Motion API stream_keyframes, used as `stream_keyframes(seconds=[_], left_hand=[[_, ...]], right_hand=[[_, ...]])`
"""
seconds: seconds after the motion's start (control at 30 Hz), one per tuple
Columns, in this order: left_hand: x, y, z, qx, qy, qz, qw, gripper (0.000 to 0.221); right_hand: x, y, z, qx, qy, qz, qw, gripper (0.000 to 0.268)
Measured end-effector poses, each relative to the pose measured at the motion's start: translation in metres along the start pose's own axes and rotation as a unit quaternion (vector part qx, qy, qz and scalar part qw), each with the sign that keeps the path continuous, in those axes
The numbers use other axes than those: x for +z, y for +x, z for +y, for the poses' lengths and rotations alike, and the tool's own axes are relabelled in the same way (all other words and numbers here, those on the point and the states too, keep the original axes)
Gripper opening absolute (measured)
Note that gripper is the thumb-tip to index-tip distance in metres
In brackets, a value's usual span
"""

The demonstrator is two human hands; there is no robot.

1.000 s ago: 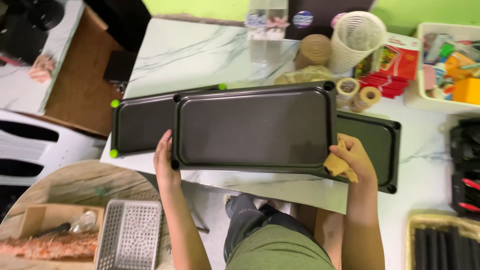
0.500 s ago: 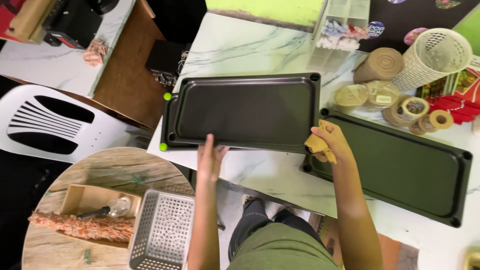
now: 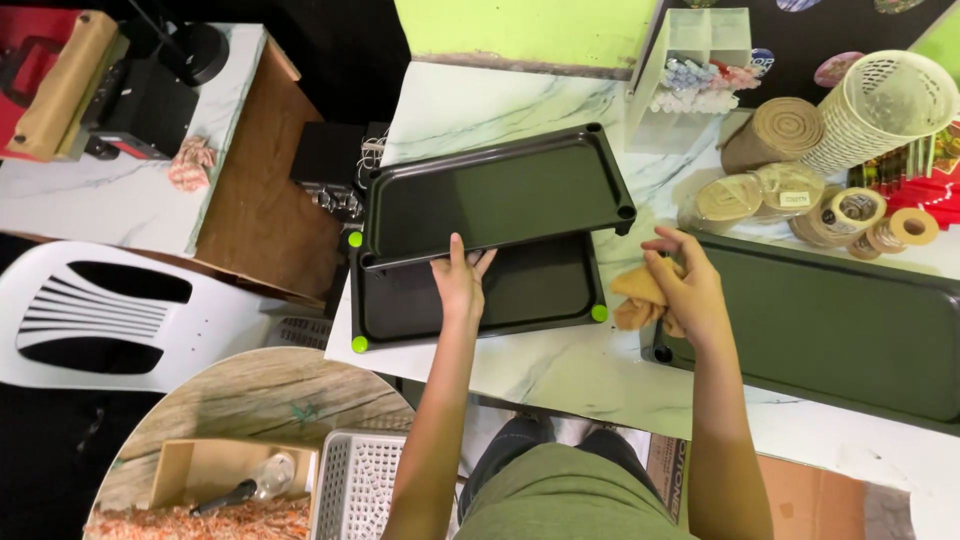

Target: The person wipes black cylindrical rods and two black trays with a cloth, then inserts the rods into the corners of the trays to assemble a two-tier shelf. The assembled unit is placed on the table.

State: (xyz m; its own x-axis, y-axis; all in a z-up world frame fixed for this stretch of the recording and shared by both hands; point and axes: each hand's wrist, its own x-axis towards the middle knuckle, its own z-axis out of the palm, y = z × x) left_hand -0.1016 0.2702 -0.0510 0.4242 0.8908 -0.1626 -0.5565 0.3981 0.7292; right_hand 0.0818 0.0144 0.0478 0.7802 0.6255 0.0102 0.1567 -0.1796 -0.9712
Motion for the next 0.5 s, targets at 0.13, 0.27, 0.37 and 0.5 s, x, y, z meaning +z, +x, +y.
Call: stream_keyframes(seconds=[0.13,0.27,0.37,0.5], left_hand=[[-0.003,0.005,-0.019,-0.019,-0.007,0.005,1.0,0.055],[-0.005,0.001,-0.021,-0.055,-0.017,0.033,0.998,0.055],[-0.014,-0.008,-0.026,-0.091,-0.026,0.022,0.995,0.052],[-0.018,-0.038,-0.03,-0.155,-0.008,-0.051,0.987,0.047]], right_hand=[[0.007,-0.009,-0.004,0.004,0.051,-0.008,0.999,0.039],[0.009,-0.016,-0.016,0.042,0.088,-0.038,0.995,0.038],[0.004,-0.02,-0.014,0.048,0.103,-0.052,0.992,0.035],[-0.007,-0.02,-0.005,0.04,0.15,-0.052,0.987,0.031]])
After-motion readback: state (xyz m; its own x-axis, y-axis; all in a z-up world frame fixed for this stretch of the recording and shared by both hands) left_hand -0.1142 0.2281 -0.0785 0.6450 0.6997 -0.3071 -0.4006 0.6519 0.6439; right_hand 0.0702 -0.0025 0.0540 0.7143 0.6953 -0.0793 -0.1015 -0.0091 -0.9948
